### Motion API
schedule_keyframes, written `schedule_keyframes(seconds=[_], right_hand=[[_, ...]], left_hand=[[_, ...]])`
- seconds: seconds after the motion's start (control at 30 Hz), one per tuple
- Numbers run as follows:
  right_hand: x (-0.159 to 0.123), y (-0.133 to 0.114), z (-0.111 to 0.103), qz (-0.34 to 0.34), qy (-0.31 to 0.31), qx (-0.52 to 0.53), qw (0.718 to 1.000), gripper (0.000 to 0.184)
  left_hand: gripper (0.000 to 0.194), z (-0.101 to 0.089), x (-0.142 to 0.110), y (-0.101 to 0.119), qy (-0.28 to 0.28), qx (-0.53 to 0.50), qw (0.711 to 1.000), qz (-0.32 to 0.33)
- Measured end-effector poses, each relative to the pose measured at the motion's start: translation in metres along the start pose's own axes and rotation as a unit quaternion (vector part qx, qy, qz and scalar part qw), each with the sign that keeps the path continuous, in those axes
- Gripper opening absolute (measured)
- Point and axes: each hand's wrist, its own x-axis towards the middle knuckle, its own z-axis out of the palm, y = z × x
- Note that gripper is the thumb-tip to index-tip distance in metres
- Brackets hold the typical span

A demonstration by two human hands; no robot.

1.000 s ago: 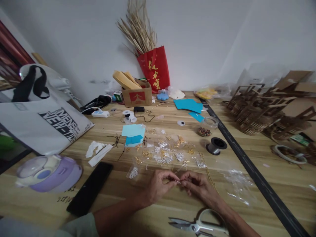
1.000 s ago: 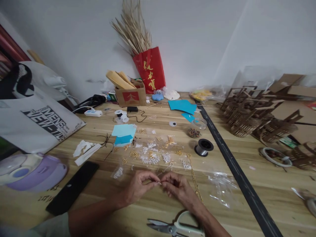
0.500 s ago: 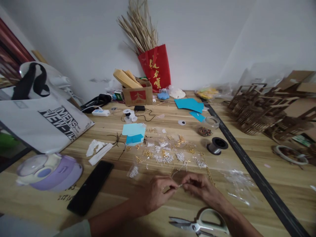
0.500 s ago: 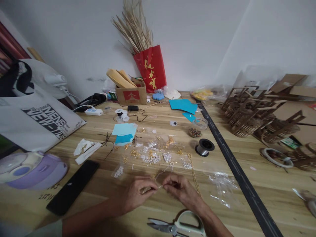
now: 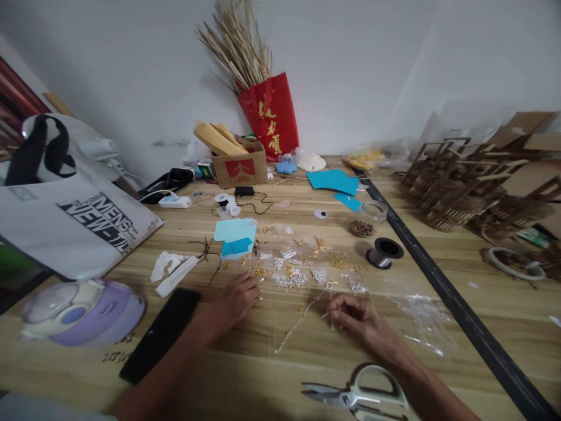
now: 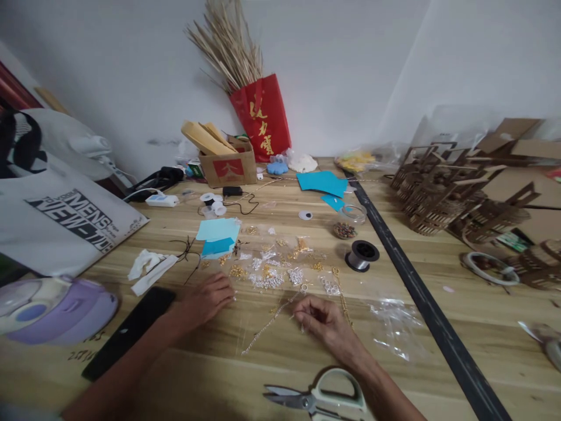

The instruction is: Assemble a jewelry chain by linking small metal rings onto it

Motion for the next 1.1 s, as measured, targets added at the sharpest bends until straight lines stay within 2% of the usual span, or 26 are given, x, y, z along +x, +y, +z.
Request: schedule_keyframes(seconds=[0.23, 0.37, 0.43, 0.53, 0.63, 0.7, 0.87, 1.1], right_hand=[[0.001, 0.004, -0.002, 0.003, -0.001, 0.002, 1.000, 0.034], [0.002, 0.006, -0.003, 0.005, -0.003, 0.008, 1.000, 0.036], [0.003, 0.005, -0.002, 0.004, -0.001, 0.010, 1.000, 0.037], [0.004, 0.003, -0.001, 0.004, 0.004, 0.014, 1.000, 0.038], [0.005, 0.000, -0.001, -0.001, 0.006, 0.024, 1.000, 0.039], [0.005, 0.000, -0.001, 0.000, 0.008, 0.025, 1.000, 0.040], [0.007, 0.006, -0.003, 0.004, 0.014, 0.029, 0.999, 0.039], [0.008, 0.006, -0.004, 0.002, 0.012, 0.030, 0.999, 0.036]], left_hand=[[0.029, 0.008, 0.004, -0.005, -0.018, 0.036, 0.997, 0.063], [0.027, 0.007, 0.008, -0.004, -0.026, 0.056, 0.995, 0.076], [0.024, 0.007, 0.011, -0.002, -0.010, 0.035, 0.997, 0.067], [0.018, 0.005, 0.019, 0.003, 0.029, -0.055, 0.998, 0.033], [0.015, 0.005, 0.031, 0.010, 0.074, -0.165, 0.983, -0.008], [0.015, 0.007, 0.040, 0.016, 0.096, -0.202, 0.974, -0.028], [0.016, 0.016, 0.053, 0.028, 0.084, -0.172, 0.981, -0.030], [0.014, 0.033, 0.051, 0.025, 0.096, -0.153, 0.983, -0.006]])
